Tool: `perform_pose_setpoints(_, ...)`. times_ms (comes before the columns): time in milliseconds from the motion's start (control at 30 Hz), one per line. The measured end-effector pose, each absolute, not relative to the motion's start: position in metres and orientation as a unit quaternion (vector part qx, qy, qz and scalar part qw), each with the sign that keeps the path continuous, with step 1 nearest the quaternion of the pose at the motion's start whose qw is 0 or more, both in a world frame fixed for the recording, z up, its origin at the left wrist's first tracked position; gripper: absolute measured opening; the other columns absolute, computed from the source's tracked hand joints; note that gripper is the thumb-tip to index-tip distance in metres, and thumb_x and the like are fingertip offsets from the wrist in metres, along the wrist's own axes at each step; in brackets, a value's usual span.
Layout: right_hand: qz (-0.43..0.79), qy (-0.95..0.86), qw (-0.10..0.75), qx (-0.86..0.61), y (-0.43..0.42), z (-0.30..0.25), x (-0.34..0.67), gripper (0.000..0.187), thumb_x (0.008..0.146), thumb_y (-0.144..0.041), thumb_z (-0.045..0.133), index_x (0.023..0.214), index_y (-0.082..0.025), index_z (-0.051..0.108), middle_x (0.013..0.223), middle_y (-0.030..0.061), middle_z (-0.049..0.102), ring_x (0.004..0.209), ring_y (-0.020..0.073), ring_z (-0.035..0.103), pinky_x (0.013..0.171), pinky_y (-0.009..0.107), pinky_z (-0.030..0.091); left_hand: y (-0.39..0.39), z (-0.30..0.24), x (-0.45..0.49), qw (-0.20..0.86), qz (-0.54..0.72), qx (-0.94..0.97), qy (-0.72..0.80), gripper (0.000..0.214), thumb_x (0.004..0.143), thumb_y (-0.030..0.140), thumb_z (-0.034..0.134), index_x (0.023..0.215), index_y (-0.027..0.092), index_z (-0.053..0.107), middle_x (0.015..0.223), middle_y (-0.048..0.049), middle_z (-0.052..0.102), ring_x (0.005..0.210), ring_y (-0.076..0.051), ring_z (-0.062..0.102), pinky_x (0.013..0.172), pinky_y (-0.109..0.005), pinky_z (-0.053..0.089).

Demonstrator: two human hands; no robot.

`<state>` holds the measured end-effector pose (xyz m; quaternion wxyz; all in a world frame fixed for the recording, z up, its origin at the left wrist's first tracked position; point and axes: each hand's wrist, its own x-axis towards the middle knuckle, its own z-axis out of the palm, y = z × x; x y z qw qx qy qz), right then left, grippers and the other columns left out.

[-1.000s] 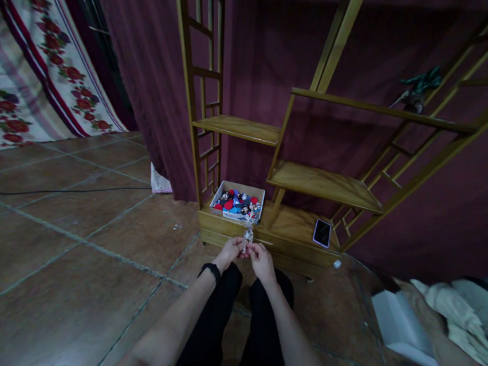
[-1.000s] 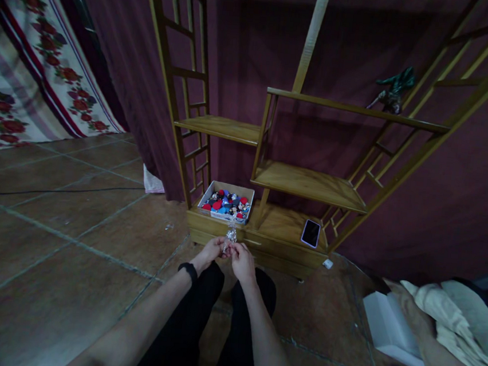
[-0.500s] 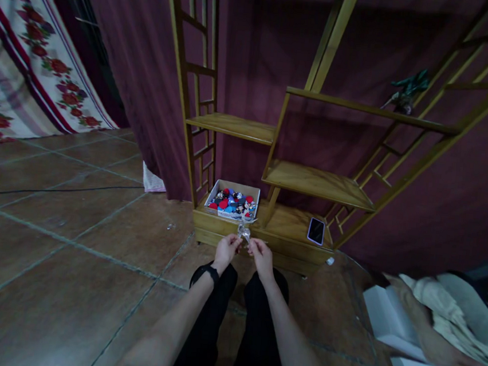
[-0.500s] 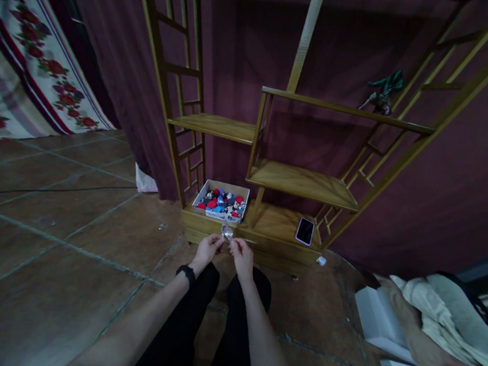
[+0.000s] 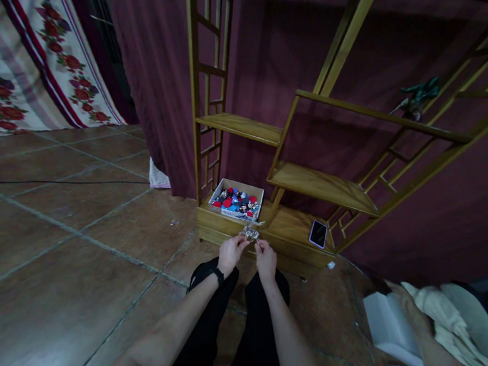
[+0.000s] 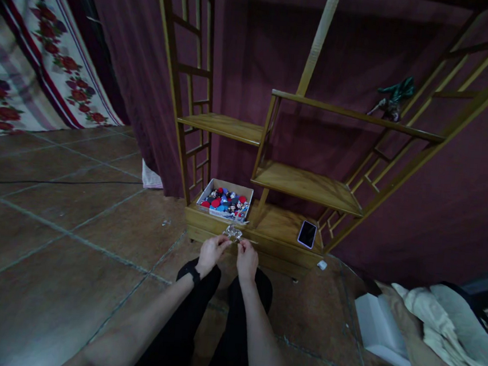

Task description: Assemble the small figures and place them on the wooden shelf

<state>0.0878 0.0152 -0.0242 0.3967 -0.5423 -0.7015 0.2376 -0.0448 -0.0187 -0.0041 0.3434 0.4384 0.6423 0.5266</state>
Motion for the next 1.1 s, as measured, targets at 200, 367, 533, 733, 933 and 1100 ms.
perform_pose_setpoints(200, 0.202, -0.698, 0.364, -0.583, 0.017, -0.024, 0.089, 0.019, 0.08, -0.026, 0.041, 0.079, -0.022, 0.06, 0.072, 0.0023, 0.066, 0.067, 0.0161, 0.06, 0.06, 0.022, 0.038, -0.026, 0.003, -0.038, 0.23, 0.375, 0.567, 0.696, 0.022, 0.077, 0.036, 0.054, 0.093, 0.023, 0.061, 0.09, -0.0054, 0.065, 0.087, -0.019, 0.058, 0.074, -0.024, 0.038)
perform_pose_setpoints(367, 0.202, -0.683, 0.376, -0.593, 0.021, -0.025, 0.089, 0.02, 0.079, -0.024, 0.039, 0.077, -0.021, 0.059, 0.07, 0.0027, 0.066, 0.066, 0.0165, 0.06, 0.061, 0.023, 0.038, -0.031, 0.004, -0.033, 0.133, 0.309, 0.67, 0.662, 0.028, 0.084, 0.029, 0.042, 0.11, 0.023, 0.052, 0.103, -0.0044, 0.062, 0.092, -0.016, 0.058, 0.077, -0.023, 0.04)
perform_pose_setpoints(533, 0.217, -0.657, 0.408, -0.596, 0.026, -0.03, 0.091, 0.022, 0.078, -0.025, 0.037, 0.074, -0.021, 0.059, 0.068, 0.0032, 0.065, 0.061, 0.0161, 0.059, 0.06, 0.024, 0.039, -0.04, 0.01, -0.031, 0.06, 0.268, 0.716, 0.642, 0.031, 0.086, 0.032, 0.039, 0.114, 0.022, 0.047, 0.096, -0.0055, 0.062, 0.087, -0.015, 0.058, 0.069, -0.022, 0.04)
perform_pose_setpoints(733, 0.28, -0.591, 0.475, -0.589, 0.03, -0.033, 0.097, 0.022, 0.077, -0.029, 0.039, 0.075, -0.019, 0.058, 0.069, 0.0044, 0.065, 0.056, 0.0146, 0.059, 0.057, 0.024, 0.044, -0.047, 0.015, -0.033, -0.042, 0.215, 0.779, 0.587, 0.02, 0.087, 0.025, 0.036, 0.096, 0.017, 0.053, 0.083, -0.0054, 0.058, 0.079, -0.015, 0.054, 0.069, -0.025, 0.039)
perform_pose_setpoints(933, 0.329, -0.567, 0.518, -0.549, 0.027, -0.03, 0.104, 0.026, 0.075, -0.035, 0.041, 0.083, -0.016, 0.058, 0.078, 0.0072, 0.066, 0.064, 0.0157, 0.061, 0.059, 0.025, 0.048, -0.047, 0.015, -0.034, -0.119, 0.115, 0.821, 0.547, 0.015, 0.083, 0.011, 0.039, 0.088, 0.014, 0.053, 0.087, -0.0074, 0.055, 0.086, -0.017, 0.05, 0.076, -0.032, 0.036)
perform_pose_setpoints(1100, 0.355, -0.585, 0.514, -0.517, 0.025, -0.03, 0.105, 0.031, 0.074, -0.038, 0.044, 0.089, -0.015, 0.058, 0.083, 0.0081, 0.066, 0.069, 0.0168, 0.061, 0.062, 0.027, 0.048, -0.046, 0.015, -0.031, -0.181, 0.108, 0.823, 0.527, 0.024, 0.084, 0.011, 0.036, 0.102, 0.012, 0.052, 0.109, -0.0115, 0.052, 0.1, -0.019, 0.046, 0.084, -0.035, 0.034)
